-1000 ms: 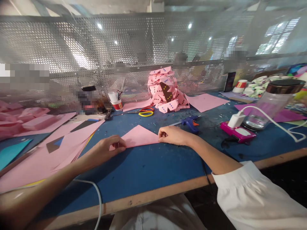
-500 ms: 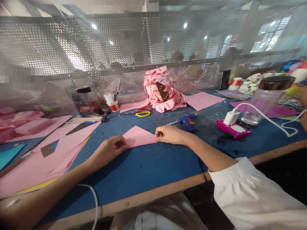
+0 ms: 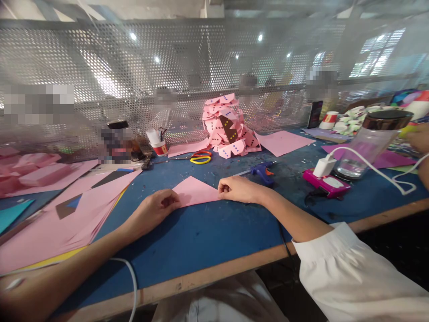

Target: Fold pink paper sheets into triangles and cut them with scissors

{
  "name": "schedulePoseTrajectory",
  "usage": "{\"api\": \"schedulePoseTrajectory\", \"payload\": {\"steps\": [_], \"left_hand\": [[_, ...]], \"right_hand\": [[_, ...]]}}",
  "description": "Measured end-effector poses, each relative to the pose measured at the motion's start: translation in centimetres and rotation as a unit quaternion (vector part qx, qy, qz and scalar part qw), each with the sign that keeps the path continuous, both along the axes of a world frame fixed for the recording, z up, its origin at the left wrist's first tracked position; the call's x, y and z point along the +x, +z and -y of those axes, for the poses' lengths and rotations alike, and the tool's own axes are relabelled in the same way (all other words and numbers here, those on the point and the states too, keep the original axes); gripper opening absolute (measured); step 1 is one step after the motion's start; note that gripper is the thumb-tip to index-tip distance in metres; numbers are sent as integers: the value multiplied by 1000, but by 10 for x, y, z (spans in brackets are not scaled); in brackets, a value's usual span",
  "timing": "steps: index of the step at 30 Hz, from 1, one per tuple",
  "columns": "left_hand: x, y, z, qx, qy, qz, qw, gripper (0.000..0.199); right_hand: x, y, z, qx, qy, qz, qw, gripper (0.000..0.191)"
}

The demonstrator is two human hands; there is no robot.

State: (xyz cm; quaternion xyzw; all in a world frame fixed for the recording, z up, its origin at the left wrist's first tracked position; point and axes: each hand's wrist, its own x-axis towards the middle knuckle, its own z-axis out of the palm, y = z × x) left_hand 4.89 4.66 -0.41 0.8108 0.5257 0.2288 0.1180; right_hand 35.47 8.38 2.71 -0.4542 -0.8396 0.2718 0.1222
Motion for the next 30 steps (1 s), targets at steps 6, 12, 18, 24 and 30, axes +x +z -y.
{"api": "schedulePoseTrajectory", "payload": {"steps": [6,12,18,24,30], "left_hand": [[0,-1,2,28,-24,-9,999,11],[-2,-6,2,37,-42,-13,998,12],[-1,-4,3,32,-63,-6,997,16],[-1,-1,5,21,-68,0,997,18],[-1,-1,6,32,-93,0,995,21]], "right_hand": [[0,0,0,-1,0,0,1000,12],[0,1,0,2,3,1,1000,11],[1,1,1,3,7,0,1000,12],[1,1,1,3,8,1,1000,12],[2,0,-1,7,11,2,1000,12]]}}
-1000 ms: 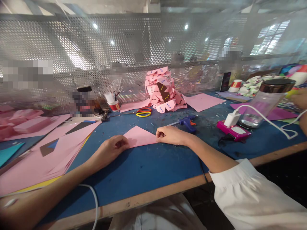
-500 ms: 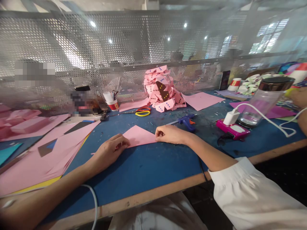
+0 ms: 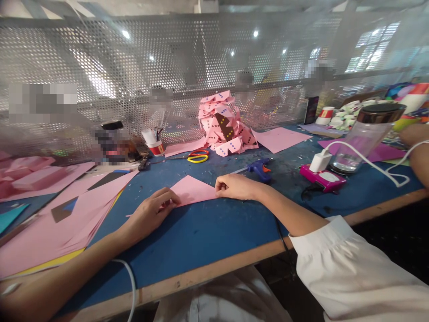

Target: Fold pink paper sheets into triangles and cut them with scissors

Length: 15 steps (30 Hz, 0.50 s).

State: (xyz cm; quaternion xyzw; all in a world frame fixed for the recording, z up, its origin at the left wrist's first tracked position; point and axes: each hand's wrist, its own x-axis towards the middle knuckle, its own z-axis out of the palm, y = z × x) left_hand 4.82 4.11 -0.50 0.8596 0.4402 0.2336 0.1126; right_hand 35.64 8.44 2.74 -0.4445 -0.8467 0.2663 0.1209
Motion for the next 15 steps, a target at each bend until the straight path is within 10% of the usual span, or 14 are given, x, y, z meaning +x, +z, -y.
{"api": "schedulePoseTrajectory", "payload": {"steps": [15], "left_hand": [[-8,-7,-6,61,-59,-27,996,35]], "right_hand": [[2,7,2,-8,15,-2,1000,10]]}}
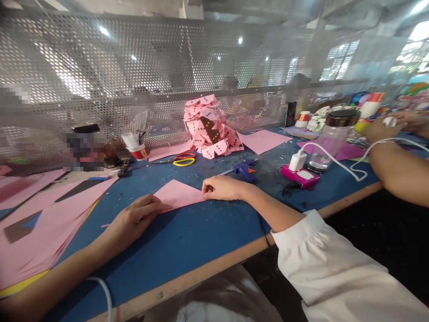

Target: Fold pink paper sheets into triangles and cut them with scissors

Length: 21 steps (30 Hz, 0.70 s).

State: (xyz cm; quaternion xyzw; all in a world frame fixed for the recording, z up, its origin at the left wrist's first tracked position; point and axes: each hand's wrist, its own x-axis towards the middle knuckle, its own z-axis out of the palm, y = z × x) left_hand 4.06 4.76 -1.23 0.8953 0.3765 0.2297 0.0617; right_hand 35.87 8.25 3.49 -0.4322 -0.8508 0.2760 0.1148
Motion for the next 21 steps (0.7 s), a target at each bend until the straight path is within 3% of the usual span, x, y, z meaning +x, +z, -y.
{"api": "schedulePoseTrajectory", "payload": {"steps": [15,21], "left_hand": [[-2,-1,-1,22,-17,9,1000,36],[9,5,-1,-62,28,53,996,25]], "right_hand": [[3,-2,-3,4,-1,4,1000,11],[3,-2,-3,5,-3,5,1000,10]]}}
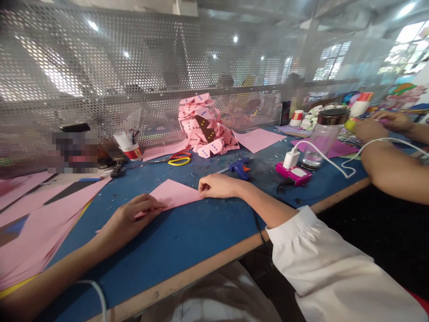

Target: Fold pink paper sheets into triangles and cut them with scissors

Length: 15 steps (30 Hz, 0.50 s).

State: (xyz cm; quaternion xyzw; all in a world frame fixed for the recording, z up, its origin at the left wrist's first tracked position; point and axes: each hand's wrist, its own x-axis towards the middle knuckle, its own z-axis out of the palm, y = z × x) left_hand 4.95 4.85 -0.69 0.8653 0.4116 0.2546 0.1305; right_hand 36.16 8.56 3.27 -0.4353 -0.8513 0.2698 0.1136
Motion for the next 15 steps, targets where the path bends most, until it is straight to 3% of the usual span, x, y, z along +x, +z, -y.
{"api": "schedulePoseTrajectory", "payload": {"steps": [3,8,15], "left_hand": [[11,4,-2,-50,39,8,998,24],[24,6,-7,-63,97,-21,993,29],[25,4,-8,-67,109,-30,991,31]], "right_hand": [[0,1,1,-2,2,-1,1000,10],[1,-1,-1,5,9,0,1000,10],[1,-2,-2,14,11,0,1000,12]]}}
